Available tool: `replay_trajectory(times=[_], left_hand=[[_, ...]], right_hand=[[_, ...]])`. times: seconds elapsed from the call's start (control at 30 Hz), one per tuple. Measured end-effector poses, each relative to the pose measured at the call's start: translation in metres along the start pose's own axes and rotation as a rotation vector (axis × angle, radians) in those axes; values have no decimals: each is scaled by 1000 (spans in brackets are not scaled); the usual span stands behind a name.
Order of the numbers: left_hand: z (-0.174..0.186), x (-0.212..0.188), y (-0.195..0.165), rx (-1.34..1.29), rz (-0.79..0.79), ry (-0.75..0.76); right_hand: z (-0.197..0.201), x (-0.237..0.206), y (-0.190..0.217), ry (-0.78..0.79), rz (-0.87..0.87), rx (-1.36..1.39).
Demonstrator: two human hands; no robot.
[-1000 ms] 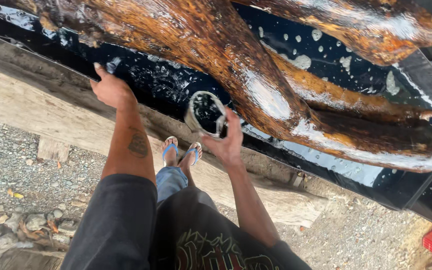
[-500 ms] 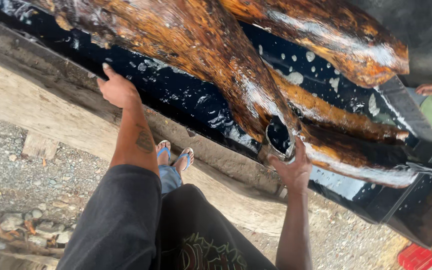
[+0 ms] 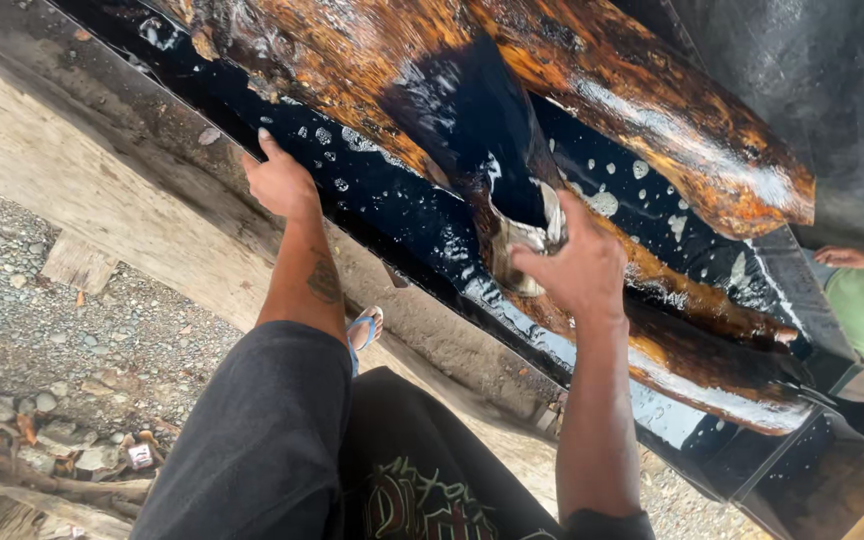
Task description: The person scoops dark stain liquid from a trough with a metal can and pours it over large wooden logs, rubbing the liquid into the wood by hand and moving along the trough to coat different sections of the logs.
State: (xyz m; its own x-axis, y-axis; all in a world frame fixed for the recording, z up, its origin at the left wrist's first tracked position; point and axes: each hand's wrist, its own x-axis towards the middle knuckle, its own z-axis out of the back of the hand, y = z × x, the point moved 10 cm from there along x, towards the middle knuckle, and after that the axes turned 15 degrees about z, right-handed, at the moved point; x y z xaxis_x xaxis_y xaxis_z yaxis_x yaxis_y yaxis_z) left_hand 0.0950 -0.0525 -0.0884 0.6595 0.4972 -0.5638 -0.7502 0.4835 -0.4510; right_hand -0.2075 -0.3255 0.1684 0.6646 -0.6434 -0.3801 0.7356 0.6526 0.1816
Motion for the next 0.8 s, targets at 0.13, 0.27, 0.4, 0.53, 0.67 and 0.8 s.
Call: replay_trajectory(times=[0.13, 0.27, 0.4, 0.53, 0.67, 0.8], left_hand=[[0, 1, 3, 2, 48, 6], [2, 1, 2, 4, 32, -8], [-1, 4, 5, -1, 40, 11], [-7, 8, 9, -19, 39, 28], [-9, 10, 11, -20, 22, 14], [-15, 13, 19, -31, 62, 66]], right_hand=[[28, 21, 30, -153, 138, 65], [28, 13, 17, -139, -2, 200], [15, -9, 5, -121, -11, 220], [-20, -48, -38, 44, -212, 107], [-61, -101, -92, 223, -443, 137], [-88, -149, -138, 368, -526, 58]])
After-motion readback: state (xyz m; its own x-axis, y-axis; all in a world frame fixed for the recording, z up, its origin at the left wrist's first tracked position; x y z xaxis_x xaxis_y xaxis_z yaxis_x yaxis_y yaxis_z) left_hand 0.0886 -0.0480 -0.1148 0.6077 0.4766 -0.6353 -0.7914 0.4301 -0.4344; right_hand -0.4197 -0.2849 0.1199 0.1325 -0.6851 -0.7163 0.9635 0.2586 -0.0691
